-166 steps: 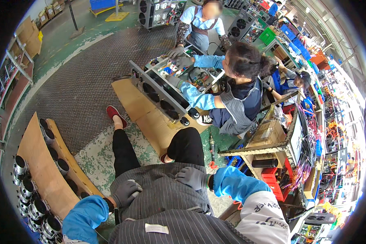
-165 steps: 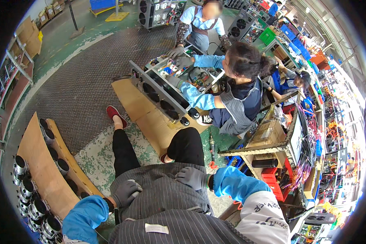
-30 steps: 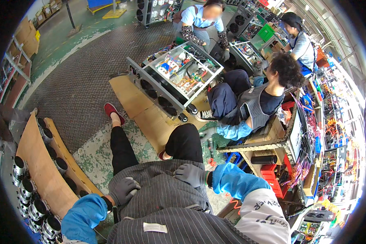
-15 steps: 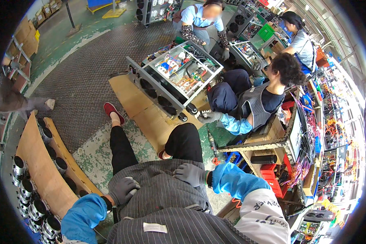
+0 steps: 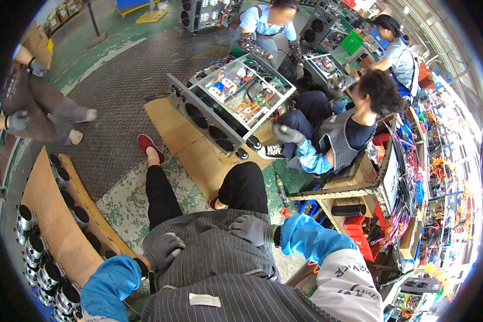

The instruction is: Manually assemble and wire internal components of a large industrial inverter unit.

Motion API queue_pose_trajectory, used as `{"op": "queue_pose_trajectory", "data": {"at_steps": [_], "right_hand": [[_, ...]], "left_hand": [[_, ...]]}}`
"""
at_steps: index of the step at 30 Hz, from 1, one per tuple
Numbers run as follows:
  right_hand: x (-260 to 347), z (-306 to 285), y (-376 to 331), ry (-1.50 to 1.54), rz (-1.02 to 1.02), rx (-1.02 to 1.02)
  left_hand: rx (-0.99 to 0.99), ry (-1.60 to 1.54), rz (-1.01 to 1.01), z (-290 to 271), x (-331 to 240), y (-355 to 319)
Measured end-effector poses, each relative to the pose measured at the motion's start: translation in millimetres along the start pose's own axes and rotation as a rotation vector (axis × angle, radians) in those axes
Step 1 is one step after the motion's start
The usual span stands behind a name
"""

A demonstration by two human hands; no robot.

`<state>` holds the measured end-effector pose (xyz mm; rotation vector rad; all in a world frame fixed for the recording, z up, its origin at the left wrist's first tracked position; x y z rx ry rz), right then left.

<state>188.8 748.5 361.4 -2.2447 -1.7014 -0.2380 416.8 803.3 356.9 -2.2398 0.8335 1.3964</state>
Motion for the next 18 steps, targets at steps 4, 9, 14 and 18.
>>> {"op": "queue_pose_trajectory", "data": {"at_steps": [4,9,14,18], "right_hand": [[3,-3,1,-0.022,-0.057,-0.017],[4,6,-2,-0.093,-0.045,0.004],[11,3,3,-0.108,-0.037,-0.100],[8,-5,2,-0.059,-0.026,-0.214]], "left_hand": [[-0.001,-0.003,-0.065,-8,-4,-3],[-0.056,-0.013,0.043,-11,-3,-13],[-0.079,0.117,0.073,-15,-14,-25],[-0.093,0.171,0.081,-10,-8,-24]]}}
Point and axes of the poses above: each hand's wrist, its own y-axis towards the middle knuckle, its own z-axis out of the palm, x = y × z, the point moved 10 cm from there along y, towards the middle knuckle, and after that the axes turned 10 degrees about -y, right-handed, at the moved point
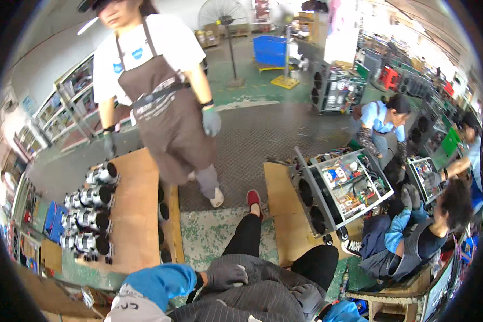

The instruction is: Manually assemble and wire internal components of a large industrial inverter unit.

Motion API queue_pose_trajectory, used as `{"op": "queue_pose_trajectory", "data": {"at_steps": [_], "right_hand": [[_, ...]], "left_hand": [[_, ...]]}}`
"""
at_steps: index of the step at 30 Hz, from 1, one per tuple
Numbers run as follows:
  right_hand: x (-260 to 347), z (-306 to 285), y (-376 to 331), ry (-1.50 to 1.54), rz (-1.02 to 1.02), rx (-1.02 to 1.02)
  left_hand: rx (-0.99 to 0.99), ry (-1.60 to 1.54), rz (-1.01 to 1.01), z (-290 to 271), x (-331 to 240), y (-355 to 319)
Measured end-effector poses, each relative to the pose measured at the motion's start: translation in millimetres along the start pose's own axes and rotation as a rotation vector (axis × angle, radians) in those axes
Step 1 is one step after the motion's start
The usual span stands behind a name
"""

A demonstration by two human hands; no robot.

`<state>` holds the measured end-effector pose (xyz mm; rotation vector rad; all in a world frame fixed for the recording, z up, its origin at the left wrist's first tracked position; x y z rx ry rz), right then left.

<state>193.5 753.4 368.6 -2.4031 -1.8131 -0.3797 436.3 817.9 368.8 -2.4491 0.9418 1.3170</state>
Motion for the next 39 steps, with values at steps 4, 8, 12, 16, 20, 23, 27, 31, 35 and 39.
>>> {"op": "queue_pose_trajectory", "data": {"at_steps": [4,8,12,16,20,23,27,31,35,39], "right_hand": [[-4,-1,-13,-0.010,-0.028,0.025],[-12,3,-8,0.081,-0.018,0.081],[-12,-4,-10,0.109,0.029,0.048],[-12,11,-10,0.097,0.042,0.118],[-7,3,-8,0.117,0.059,0.116],[-6,-1,-4,0.125,0.040,0.069],[-7,-3,-7,0.130,0.046,0.021],[-11,2,-12,0.117,0.061,0.022],[-18,0,-16,0.141,0.027,-0.019],[-24,6,-12,0.126,0.012,0.072]], "left_hand": [[0.058,0.025,-0.016,0,-4,16],[-0.009,0.072,-0.076,-31,-17,38],[-0.263,0.237,-0.050,-83,-29,91],[-0.448,0.383,-0.052,-122,1,143],[-0.610,0.313,-0.177,-136,62,164],[-0.442,0.464,-0.266,-100,101,162],[-0.438,0.473,-0.244,-86,102,176],[-0.460,0.303,-0.321,-85,110,180],[-0.405,0.232,-0.243,-82,104,190],[-0.342,0.231,-0.062,-89,92,187]]}}
Point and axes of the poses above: each hand's wrist, its own y-axis towards the middle knuckle, its own z-axis out of the palm, x = y × z, the point moved 10 cm from there along y, towards the middle knuckle, and after that the axes turned 10 degrees about -y, right-handed, at the moved point
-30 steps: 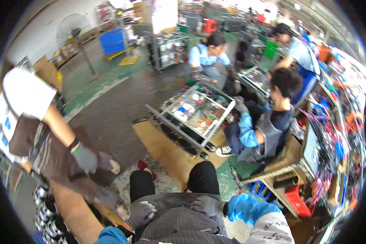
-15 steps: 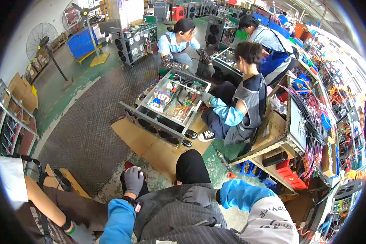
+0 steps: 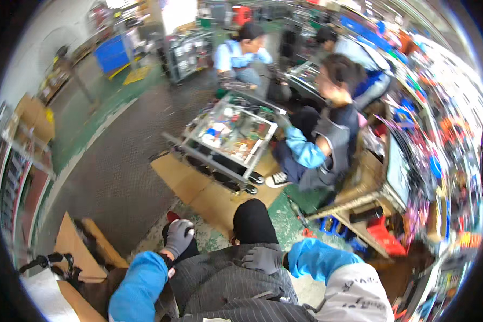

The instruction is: Manually assemble and wire internal components of a large industrial inverter unit.

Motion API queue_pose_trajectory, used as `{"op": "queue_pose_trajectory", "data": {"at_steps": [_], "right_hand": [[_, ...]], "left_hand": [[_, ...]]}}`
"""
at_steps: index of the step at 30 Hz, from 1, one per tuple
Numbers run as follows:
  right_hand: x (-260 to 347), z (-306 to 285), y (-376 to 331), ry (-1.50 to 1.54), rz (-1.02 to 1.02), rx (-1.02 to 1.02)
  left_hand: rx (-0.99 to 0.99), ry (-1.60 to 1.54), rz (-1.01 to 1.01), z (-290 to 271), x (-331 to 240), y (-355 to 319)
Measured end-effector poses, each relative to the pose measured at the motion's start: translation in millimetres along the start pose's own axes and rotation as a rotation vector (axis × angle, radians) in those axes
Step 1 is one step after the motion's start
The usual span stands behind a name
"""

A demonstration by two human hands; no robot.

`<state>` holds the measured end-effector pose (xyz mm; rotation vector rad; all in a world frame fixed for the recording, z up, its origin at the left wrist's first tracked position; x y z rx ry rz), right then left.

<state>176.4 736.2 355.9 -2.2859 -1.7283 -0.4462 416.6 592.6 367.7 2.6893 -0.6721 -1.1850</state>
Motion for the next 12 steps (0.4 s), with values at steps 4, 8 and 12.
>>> {"op": "queue_pose_trajectory", "data": {"at_steps": [4,8,12], "right_hand": [[3,-10,9,-0.086,-0.045,-0.021],[-28,61,-10,-0.130,0.069,0.080],[-47,12,38,-0.063,0.101,0.122]], "left_hand": [[0.220,-0.038,0.280,-15,-29,-9],[0.362,-0.097,0.427,4,-32,-53],[0.423,-0.111,0.355,32,-5,-59]]}}
Point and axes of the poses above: each hand's wrist, its own y-axis towards the middle knuckle, its own z-axis out of the palm, x = y × z, the point moved 10 cm from there along y, towards the middle knuckle, and after that the axes turned 10 degrees about -y, right-handed, at the moved point
